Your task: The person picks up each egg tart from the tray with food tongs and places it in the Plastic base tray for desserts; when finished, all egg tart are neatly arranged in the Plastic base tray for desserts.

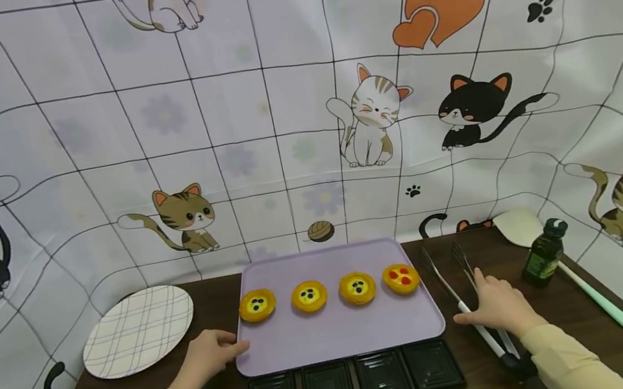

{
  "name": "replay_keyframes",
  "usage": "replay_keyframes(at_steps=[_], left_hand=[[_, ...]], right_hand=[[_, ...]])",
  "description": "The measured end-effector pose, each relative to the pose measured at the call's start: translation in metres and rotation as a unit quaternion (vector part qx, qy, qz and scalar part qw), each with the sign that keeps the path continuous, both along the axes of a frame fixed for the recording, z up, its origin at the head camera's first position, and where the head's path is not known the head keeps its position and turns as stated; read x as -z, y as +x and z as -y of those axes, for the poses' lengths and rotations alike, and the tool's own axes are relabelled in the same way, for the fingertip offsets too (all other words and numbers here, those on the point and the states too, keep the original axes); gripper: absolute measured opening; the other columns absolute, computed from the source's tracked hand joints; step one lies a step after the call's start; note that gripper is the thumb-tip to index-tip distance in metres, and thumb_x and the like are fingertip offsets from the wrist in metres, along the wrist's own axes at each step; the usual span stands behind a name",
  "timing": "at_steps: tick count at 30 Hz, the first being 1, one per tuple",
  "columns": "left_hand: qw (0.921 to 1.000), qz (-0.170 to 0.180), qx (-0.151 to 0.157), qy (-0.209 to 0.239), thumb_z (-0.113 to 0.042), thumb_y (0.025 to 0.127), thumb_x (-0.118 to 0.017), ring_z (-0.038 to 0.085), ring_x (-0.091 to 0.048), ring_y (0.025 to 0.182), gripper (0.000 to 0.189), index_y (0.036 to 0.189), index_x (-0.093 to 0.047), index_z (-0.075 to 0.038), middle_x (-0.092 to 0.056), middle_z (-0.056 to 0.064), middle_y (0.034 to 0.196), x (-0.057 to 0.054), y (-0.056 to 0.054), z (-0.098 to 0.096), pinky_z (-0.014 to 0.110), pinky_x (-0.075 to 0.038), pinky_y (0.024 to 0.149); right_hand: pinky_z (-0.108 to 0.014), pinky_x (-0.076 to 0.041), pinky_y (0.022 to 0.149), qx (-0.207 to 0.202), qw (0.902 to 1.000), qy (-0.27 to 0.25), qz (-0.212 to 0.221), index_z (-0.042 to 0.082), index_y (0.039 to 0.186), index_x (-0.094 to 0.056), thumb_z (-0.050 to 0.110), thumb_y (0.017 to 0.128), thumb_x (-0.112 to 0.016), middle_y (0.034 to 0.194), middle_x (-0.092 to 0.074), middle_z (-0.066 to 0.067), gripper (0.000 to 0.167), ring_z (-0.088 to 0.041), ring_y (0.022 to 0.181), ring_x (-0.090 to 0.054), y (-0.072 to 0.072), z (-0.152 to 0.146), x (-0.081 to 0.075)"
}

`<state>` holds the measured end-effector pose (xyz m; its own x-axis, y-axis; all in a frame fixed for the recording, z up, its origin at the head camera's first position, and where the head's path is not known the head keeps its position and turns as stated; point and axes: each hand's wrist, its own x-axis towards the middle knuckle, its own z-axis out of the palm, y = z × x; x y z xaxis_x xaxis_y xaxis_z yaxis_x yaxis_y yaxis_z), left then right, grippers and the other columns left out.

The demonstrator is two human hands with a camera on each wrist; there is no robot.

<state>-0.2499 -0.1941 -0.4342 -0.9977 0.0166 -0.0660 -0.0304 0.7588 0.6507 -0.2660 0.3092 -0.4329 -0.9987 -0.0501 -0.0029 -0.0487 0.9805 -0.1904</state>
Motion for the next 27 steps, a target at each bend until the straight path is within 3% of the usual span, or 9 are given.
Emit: replay_keyframes(at_steps=[4, 7, 14, 27], left_hand=[[0.9997, 0.009, -0.02, 0.01, -0.024, 0.083, -0.072, 0.016, -0.062, 0.061, 0.034, 0.094, -0.07, 0.008, -0.066, 0.006, 0.072, 0.007, -0.002, 0.0, 0.034, -0.055, 0.059], [0.9983, 0.021, -0.036, 0.04, -0.02, 0.083, -0.071, 0.017, -0.063, 0.063, 0.029, 0.089, -0.07, 0.008, -0.066, 0.007, 0.072, 0.011, -0.005, 0.002, 0.034, -0.057, 0.061], [0.9883, 0.07, -0.072, 0.114, -0.015, 0.084, -0.07, 0.014, -0.063, 0.064, 0.027, 0.092, -0.069, 0.011, -0.067, 0.007, 0.074, 0.013, -0.014, 0.007, 0.031, -0.058, 0.063], [0.975, 0.116, -0.092, 0.166, -0.013, 0.084, -0.07, 0.01, -0.061, 0.058, 0.026, 0.092, -0.069, 0.011, -0.065, 0.004, 0.066, 0.013, -0.019, 0.009, 0.024, -0.056, 0.058]], right_hand=[[-0.06, -0.047, 0.083, 0.011, 0.9989, -0.025, 0.037, -0.027, 0.133, -0.024, 0.056, 0.071, -0.075, 0.122, -0.044, -0.045, 0.115, -0.055, 0.104, -0.051, -0.005, 0.003, 0.001], [-0.058, -0.047, 0.085, 0.013, 0.9977, -0.045, 0.05, -0.03, 0.13, -0.025, 0.053, 0.071, -0.075, 0.12, -0.043, -0.047, 0.114, -0.055, 0.105, -0.051, -0.009, 0.003, 0.003], [-0.057, -0.047, 0.089, 0.039, 0.9964, -0.057, 0.048, -0.03, 0.128, -0.029, 0.046, 0.071, -0.077, 0.121, -0.043, -0.047, 0.106, -0.054, 0.107, -0.051, -0.016, 0.002, 0.006], [-0.057, -0.047, 0.089, 0.058, 0.9946, -0.062, 0.06, -0.031, 0.126, -0.026, 0.039, 0.076, -0.074, 0.122, -0.042, -0.048, 0.099, -0.053, 0.106, -0.052, -0.022, 0.006, 0.004]])
